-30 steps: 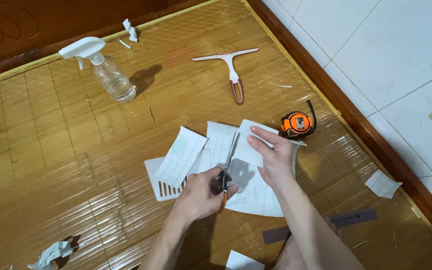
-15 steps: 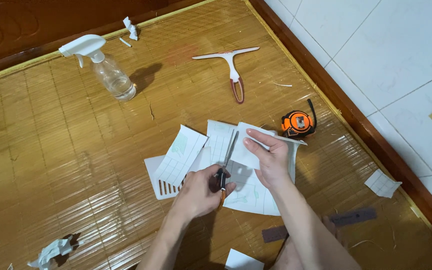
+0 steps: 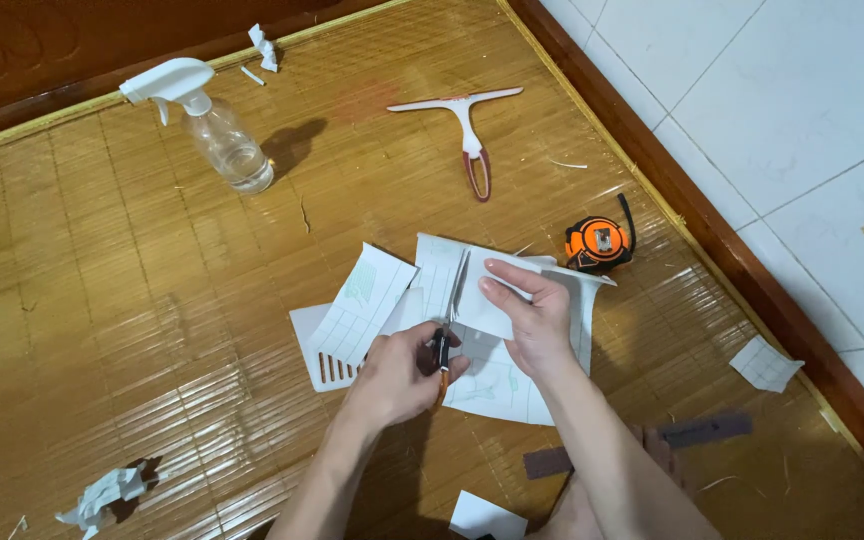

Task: Cutting and trimming adhesive vinyl paper using scissors on a floor mat.

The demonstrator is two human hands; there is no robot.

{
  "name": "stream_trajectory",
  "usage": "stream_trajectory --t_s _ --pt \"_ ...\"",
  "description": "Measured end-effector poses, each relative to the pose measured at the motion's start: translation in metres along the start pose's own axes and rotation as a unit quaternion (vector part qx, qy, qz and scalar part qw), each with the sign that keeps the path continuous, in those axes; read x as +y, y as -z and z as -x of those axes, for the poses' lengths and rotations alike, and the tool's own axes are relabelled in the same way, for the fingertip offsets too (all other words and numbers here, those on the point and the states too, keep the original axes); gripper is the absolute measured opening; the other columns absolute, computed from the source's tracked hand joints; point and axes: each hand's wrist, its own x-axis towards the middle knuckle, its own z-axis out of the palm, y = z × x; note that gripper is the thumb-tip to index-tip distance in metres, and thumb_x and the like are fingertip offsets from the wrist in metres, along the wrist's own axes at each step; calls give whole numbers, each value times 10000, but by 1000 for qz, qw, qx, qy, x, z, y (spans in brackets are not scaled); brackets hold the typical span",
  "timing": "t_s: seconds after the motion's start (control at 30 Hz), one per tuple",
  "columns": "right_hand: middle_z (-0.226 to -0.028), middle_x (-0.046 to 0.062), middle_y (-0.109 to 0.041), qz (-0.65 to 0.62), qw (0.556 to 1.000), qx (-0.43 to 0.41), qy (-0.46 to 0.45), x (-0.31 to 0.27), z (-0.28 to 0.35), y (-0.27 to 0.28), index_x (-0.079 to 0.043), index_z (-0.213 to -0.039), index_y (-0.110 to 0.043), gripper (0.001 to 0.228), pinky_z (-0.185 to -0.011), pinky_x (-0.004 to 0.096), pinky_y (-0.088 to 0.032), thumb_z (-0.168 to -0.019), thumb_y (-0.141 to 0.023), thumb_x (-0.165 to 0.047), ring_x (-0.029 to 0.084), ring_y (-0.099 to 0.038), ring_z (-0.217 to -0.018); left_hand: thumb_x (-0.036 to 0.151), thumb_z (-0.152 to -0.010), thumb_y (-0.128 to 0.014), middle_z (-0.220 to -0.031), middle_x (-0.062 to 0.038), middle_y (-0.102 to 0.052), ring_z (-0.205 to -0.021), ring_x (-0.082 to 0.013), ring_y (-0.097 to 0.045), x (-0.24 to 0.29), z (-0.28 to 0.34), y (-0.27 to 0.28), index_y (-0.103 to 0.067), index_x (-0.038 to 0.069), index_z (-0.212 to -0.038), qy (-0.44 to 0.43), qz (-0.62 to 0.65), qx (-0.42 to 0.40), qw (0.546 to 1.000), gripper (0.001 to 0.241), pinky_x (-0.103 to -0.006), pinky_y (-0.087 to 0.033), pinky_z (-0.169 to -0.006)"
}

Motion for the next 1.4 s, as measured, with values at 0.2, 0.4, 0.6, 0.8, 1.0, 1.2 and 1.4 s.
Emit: stream_trajectory --t_s 0.2,0.4,0.6,0.8,1.0,1.2,1.4 --pt "-969 215 -772 12 1000 -13 -5 8 2 0 68 -1126 -731 358 -841 434 -645 -780 -821 78 232 -725 -891 374 -814 -781 -674 -159 -731 -730 -333 -706 -3 -1 1 -769 107 -1069 0 16 11 1000 369 -415 -547 -754" --pt "-961 189 -778 25 999 -16 -13 7 8 -4 71 -1116 -736 357 -843 406 -643 -770 -825 78 225 -723 -905 373 -813 -765 -658 -153 -722 -716 -322 -699 -10 -5 -2 -774 113 -1073 -4 24 13 1000 367 -415 -544 -748" --pt "-957 184 -779 29 999 -17 -8 7 8 -6 66 -1111 -739 353 -842 404 -649 -769 -828 72 226 -727 -912 335 -825 -800 -621 -148 -714 -651 -298 -684 -8 -3 0 -770 70 -961 -20 41 21 999 299 -392 -542 -697" --pt "-952 154 -782 57 998 -28 -3 -11 10 -16 61 -1115 -745 352 -862 373 -641 -774 -833 54 180 -704 -916 290 -818 -825 -564 -111 -697 -602 -263 -682 -8 -5 1 -758 63 -867 -27 64 39 997 242 -349 -529 -658" --pt "-962 172 -784 70 997 -38 -3 -12 11 -17 56 -1108 -749 344 -869 375 -639 -774 -832 59 176 -695 -918 264 -809 -850 -544 -88 -709 -536 -208 -686 -4 -3 2 -758 59 -861 -28 89 44 995 231 -302 -523 -626" --pt "-1025 190 -783 100 993 -65 18 -20 12 -14 65 -1114 -746 326 -910 373 -616 -797 -822 48 181 -683 -997 276 -789 -877 -521 -109 -701 -502 -217 -682 -7 -5 6 -768 13 -1017 -23 127 85 988 364 -303 -518 -606" --pt "-755 110 -823 321 881 -325 125 -72 57 17 -56 -1062 -797 291 -311 202 -298 -777 -805 -116 62 -467 -366 146 -833 -800 -615 -139 -728 -603 -251 -690 -30 -14 11 -758 46 -1144 9 131 128 983 330 -328 -530 -685"
